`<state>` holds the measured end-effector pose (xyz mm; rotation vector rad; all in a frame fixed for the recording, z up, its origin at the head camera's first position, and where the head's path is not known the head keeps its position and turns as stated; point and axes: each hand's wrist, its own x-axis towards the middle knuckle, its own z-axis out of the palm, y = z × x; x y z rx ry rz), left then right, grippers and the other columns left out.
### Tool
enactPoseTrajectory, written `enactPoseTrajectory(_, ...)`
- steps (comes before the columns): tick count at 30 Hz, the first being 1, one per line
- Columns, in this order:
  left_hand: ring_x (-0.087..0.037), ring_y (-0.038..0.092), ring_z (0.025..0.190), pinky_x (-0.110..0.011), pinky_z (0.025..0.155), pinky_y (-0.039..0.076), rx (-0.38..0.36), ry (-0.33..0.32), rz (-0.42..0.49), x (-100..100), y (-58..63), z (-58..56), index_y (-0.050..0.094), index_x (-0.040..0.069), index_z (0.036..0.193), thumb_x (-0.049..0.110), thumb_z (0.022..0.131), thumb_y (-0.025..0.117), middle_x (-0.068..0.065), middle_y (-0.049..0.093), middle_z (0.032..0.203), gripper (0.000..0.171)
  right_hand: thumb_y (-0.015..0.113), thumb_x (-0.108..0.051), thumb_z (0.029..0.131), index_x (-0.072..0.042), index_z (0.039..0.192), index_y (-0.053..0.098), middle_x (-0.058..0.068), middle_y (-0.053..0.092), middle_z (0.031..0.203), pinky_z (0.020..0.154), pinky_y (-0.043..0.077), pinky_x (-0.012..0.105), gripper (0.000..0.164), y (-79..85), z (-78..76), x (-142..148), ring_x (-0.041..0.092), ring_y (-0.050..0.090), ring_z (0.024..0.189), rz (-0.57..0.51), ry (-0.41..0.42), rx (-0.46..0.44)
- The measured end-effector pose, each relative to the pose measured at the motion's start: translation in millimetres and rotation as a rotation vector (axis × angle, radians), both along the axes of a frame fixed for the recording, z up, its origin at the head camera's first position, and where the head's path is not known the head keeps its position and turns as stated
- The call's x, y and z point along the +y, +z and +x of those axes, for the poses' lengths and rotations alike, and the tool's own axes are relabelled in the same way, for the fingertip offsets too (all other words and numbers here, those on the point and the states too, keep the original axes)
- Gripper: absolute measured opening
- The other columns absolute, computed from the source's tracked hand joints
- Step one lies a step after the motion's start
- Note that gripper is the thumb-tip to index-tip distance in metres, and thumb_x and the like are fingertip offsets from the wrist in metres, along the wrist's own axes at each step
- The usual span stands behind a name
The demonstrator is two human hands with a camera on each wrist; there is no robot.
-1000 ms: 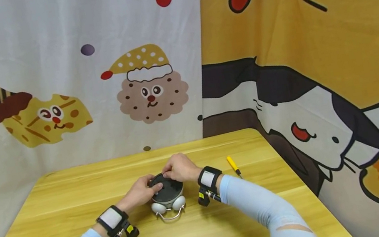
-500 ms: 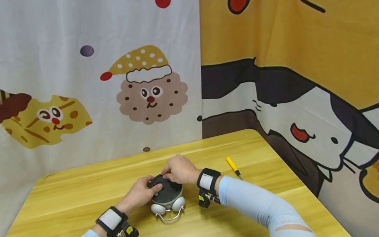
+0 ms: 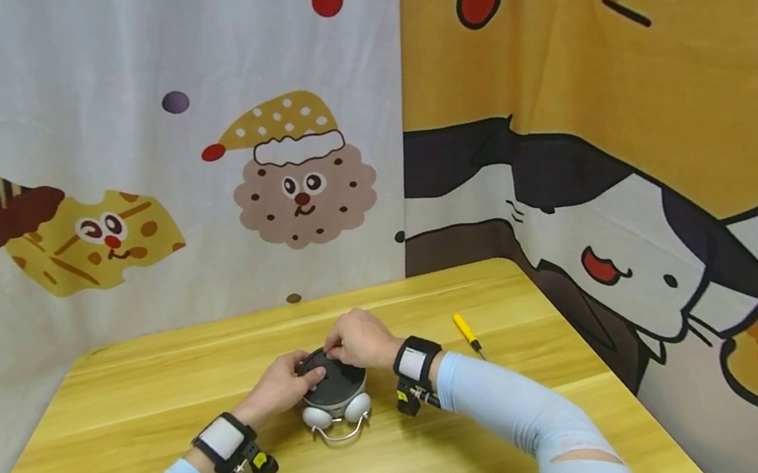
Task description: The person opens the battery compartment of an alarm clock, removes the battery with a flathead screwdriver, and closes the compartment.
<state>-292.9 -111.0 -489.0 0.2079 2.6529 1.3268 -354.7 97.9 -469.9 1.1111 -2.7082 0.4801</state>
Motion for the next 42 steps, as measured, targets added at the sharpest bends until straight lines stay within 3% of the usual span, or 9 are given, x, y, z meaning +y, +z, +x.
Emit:
enactPoseTrajectory(7, -0.019, 0.068, 0.086, -0.029, 0.068, 0.053, -0.012, -0.004, 0.007, -0.5, 1.3, -0.5, 0.071, -0.001, 0.131, 0.027, 0.108, 0.074, -0.013, 0.076, 0.107, 0.036, 0.087, -0.022, 0.101, -0.019, 0.105, 0.092, -0.003, 0.088, 0.1, 0.081, 0.062, 0.027, 0.007, 2.8, 0.2, -1.8, 0.014, 0.081, 0.095, 0.05, -0.008, -0.027)
enactPoseTrajectory(16, -0.019, 0.068, 0.087, -0.03, 0.07, 0.053, 0.005, -0.008, -0.008, -1.1, 3.3, -0.1, 0.071, 0.0, 0.134, 0.027, 0.108, 0.075, -0.013, 0.077, 0.109, 0.038, 0.084, -0.017, 0.102, -0.014, 0.107, 0.092, 0.001, 0.089, 0.101, 0.079, 0.063, 0.028, 0.01, 15.1, 6.9, -4.7, 0.016, 0.082, 0.094, 0.079, 0.001, -0.129)
enactPoseTrajectory(25, -0.018, 0.07, 0.086, -0.031, 0.069, 0.054, 0.016, -0.034, -0.013, -0.2, 5.8, 1.2, 0.069, -0.001, 0.141, 0.03, 0.109, 0.073, -0.015, 0.079, 0.114, 0.044, 0.08, -0.018, 0.106, -0.013, 0.12, 0.089, 0.003, 0.077, 0.096, 0.066, 0.048, 0.019, 0.018, 5.7, 13.6, 10.5, 0.007, 0.063, 0.077, 0.082, 0.072, -0.025)
enactPoseTrajectory(29, -0.017, 0.07, 0.085, -0.03, 0.068, 0.055, 0.054, -0.044, -0.037, -0.9, 7.4, 0.7, 0.069, 0.0, 0.141, 0.032, 0.109, 0.074, -0.016, 0.08, 0.116, 0.046, 0.08, -0.02, 0.106, -0.015, 0.12, 0.088, 0.001, 0.074, 0.094, 0.066, 0.046, 0.018, 0.018, 4.2, 17.4, 15.2, 0.004, 0.057, 0.075, 0.056, 0.084, 0.008)
enactPoseTrajectory(34, -0.016, 0.071, 0.083, -0.03, 0.067, 0.055, 0.124, -0.044, -0.111, -5.4, 7.2, 1.2, 0.073, 0.004, 0.139, 0.032, 0.108, 0.077, -0.014, 0.081, 0.114, 0.042, 0.08, -0.02, 0.106, -0.017, 0.118, 0.088, 0.0, 0.076, 0.099, 0.068, 0.049, 0.016, 0.016, 2.8, 23.5, 20.6, 0.004, 0.062, 0.079, 0.013, 0.114, 0.015)
enactPoseTrajectory(37, -0.02, 0.076, 0.092, -0.035, 0.075, 0.061, 0.18, -0.055, -0.152, -8.9, 8.1, 2.9, 0.073, 0.004, 0.14, 0.031, 0.107, 0.079, -0.016, 0.081, 0.12, 0.044, 0.081, -0.019, 0.104, -0.017, 0.117, 0.088, 0.0, 0.077, 0.102, 0.072, 0.054, 0.018, 0.015, 1.6, 28.8, 25.5, 0.007, 0.068, 0.084, -0.011, 0.136, 0.027)
enactPoseTrajectory(42, -0.035, 0.078, 0.116, -0.053, 0.097, 0.064, 0.296, -0.106, -0.198, -14.6, 8.9, 9.4, 0.073, 0.004, 0.143, 0.028, 0.106, 0.08, -0.02, 0.079, 0.134, 0.045, 0.082, -0.019, 0.102, -0.017, 0.115, 0.088, 0.0, 0.079, 0.11, 0.085, 0.063, 0.027, 0.015, -0.2, 39.2, 35.6, 0.014, 0.075, 0.099, -0.033, 0.158, 0.046)
